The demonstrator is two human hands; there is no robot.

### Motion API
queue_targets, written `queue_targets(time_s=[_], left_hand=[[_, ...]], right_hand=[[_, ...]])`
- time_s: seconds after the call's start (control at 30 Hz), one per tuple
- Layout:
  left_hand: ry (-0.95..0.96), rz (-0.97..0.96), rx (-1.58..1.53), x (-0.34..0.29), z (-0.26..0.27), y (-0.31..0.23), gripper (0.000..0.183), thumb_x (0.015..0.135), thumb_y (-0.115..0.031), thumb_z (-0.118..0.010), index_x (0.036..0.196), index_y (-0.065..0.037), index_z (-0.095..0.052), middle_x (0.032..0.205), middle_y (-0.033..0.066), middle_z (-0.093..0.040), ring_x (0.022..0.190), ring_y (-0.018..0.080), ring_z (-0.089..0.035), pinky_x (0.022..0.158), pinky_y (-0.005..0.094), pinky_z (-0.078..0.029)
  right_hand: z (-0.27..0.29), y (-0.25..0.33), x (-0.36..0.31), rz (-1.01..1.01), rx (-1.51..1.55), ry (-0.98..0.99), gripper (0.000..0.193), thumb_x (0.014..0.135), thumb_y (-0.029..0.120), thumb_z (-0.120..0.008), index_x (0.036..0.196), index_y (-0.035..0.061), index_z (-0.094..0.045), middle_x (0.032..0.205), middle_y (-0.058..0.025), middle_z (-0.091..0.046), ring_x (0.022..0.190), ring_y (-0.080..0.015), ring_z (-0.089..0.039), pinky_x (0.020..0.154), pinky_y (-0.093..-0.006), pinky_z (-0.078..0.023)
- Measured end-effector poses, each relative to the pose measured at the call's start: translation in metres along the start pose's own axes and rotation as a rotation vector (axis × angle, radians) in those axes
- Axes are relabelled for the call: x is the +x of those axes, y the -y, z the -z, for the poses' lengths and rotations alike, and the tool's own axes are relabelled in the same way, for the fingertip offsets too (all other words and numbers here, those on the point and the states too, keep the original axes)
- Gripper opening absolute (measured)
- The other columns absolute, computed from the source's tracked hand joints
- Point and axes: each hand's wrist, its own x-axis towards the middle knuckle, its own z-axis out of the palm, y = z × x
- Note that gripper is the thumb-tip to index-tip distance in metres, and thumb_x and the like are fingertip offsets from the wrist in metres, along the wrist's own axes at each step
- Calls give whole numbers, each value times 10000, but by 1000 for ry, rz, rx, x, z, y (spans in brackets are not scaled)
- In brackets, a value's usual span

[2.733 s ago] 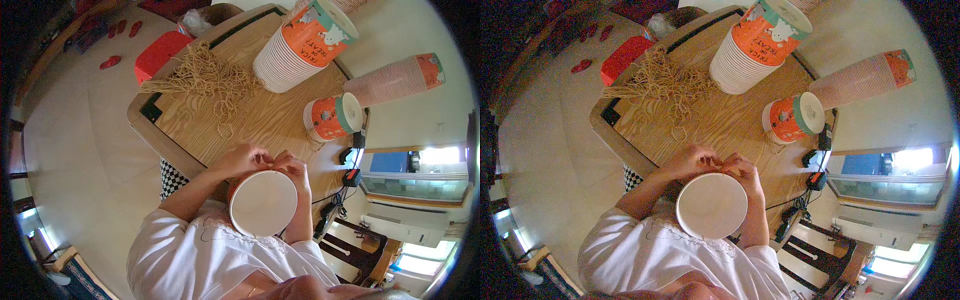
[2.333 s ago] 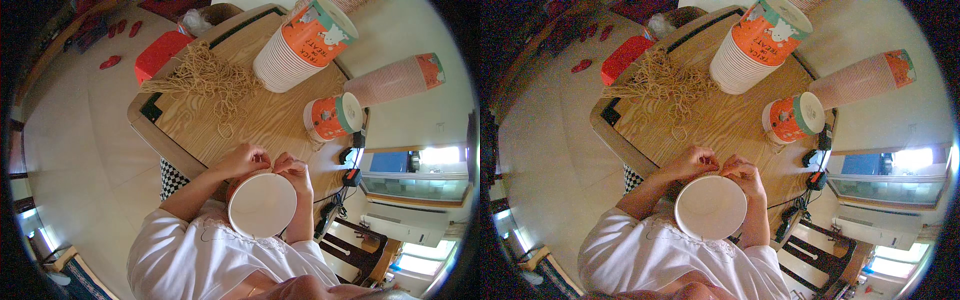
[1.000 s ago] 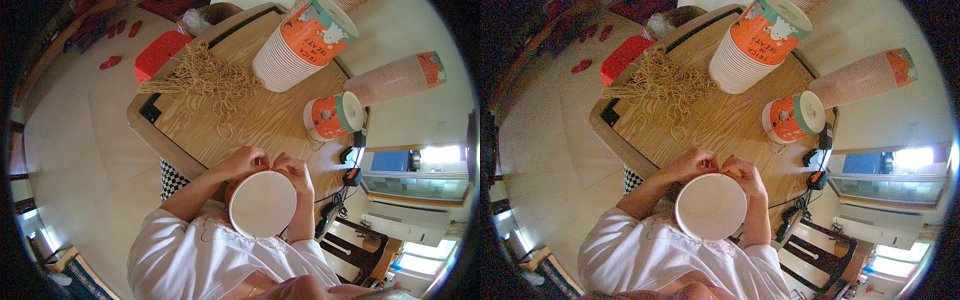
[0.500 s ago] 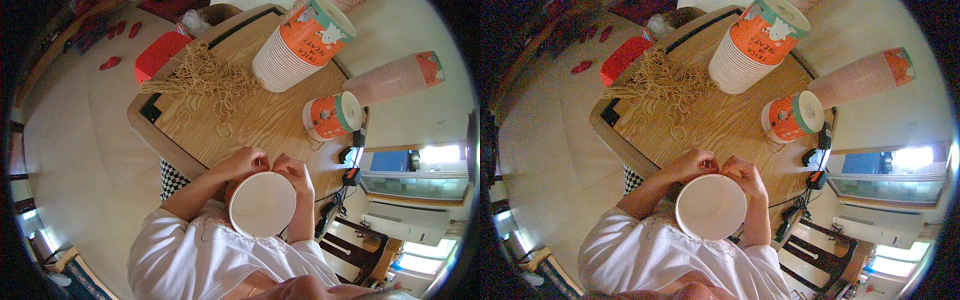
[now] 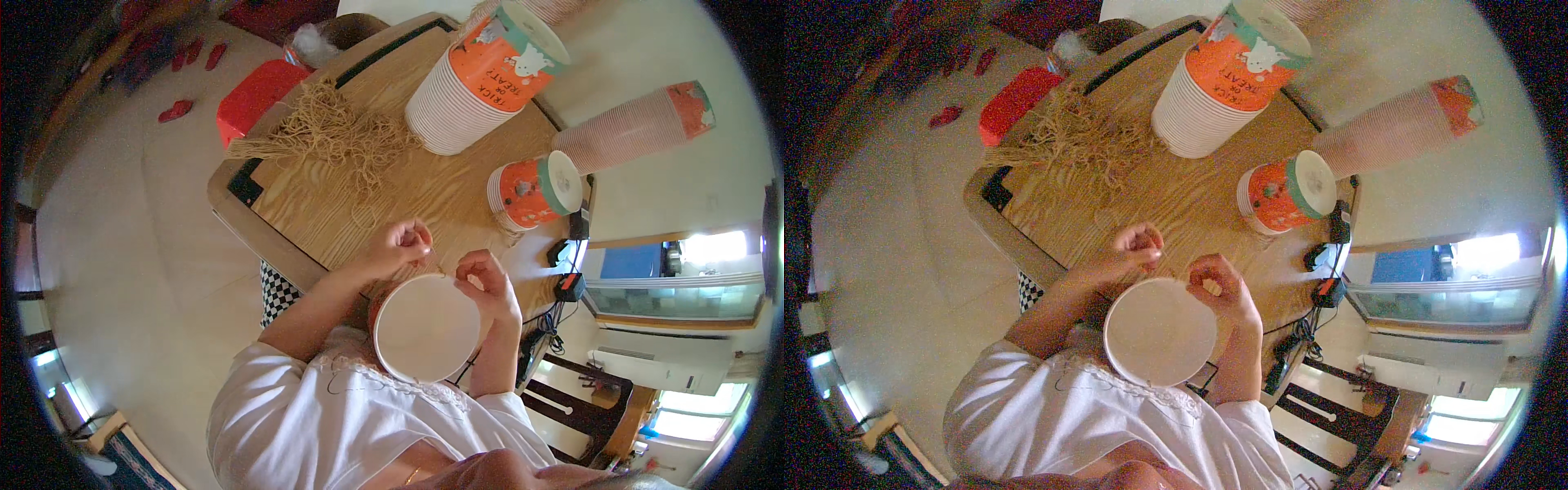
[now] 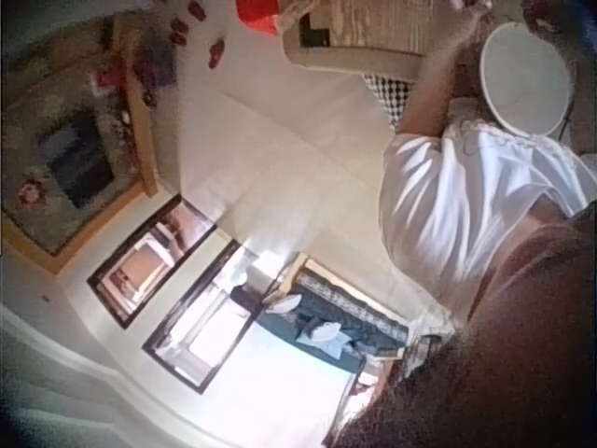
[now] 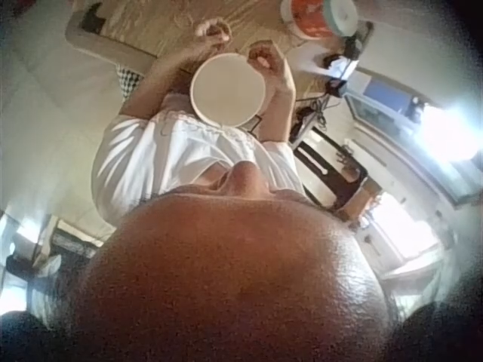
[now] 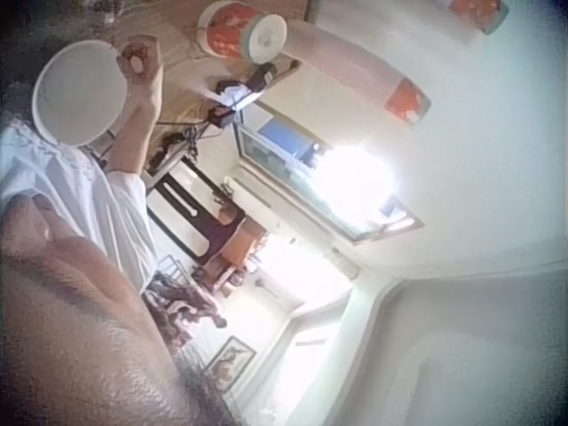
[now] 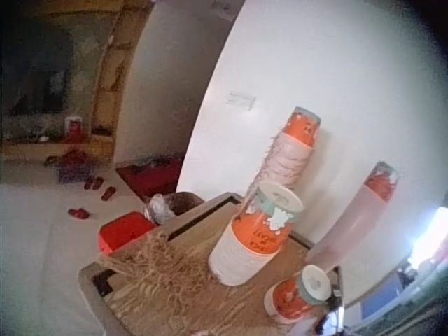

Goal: Threading string handles through holes in paper buckets to assemble them.

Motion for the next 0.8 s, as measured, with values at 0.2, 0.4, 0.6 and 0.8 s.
queue_targets(time_s=[0.2, 0.4, 0.6, 0.8], left_hand=[[50, -3, -253, -23, 0, -93, 252, 812, -101, -576, 1045, -63, -487, 711, 35, -543, 659, 97, -503, 629, 231, -428], [16, -291, 64, -44, -8, -119, 289, 838, 13, -498, 1119, -41, -457, 796, 79, -579, 688, 93, -501, 640, 218, -418], [24, -304, 240, -53, -39, -123, 272, 849, 19, -490, 1116, -19, -447, 851, 67, -570, 732, 75, -496, 653, 210, -417], [66, -271, 378, -56, -64, -123, 270, 838, 23, -505, 1101, -29, -475, 918, 55, -561, 825, 87, -539, 684, 206, -422]], right_hand=[[7, 11, 0, 173, -516, -337, 187, 753, -62, -556, 910, 35, -526, 784, -22, -537, 693, -108, -512, 653, -245, -440], [4, 15, -17, -33, -438, -390, 285, 774, -28, -552, 1032, 48, -458, 834, -38, -504, 760, -81, -481, 686, -229, -420], [-8, 25, -37, 58, -651, -475, 281, 752, 43, -611, 1017, 43, -518, 938, -106, -543, 844, -237, -543, 746, -336, -450], [-25, 72, -15, 432, -683, -341, 426, 713, 95, -673, 1101, 49, -505, 1087, -130, -534, 1034, -308, -489, 890, -381, -404]])
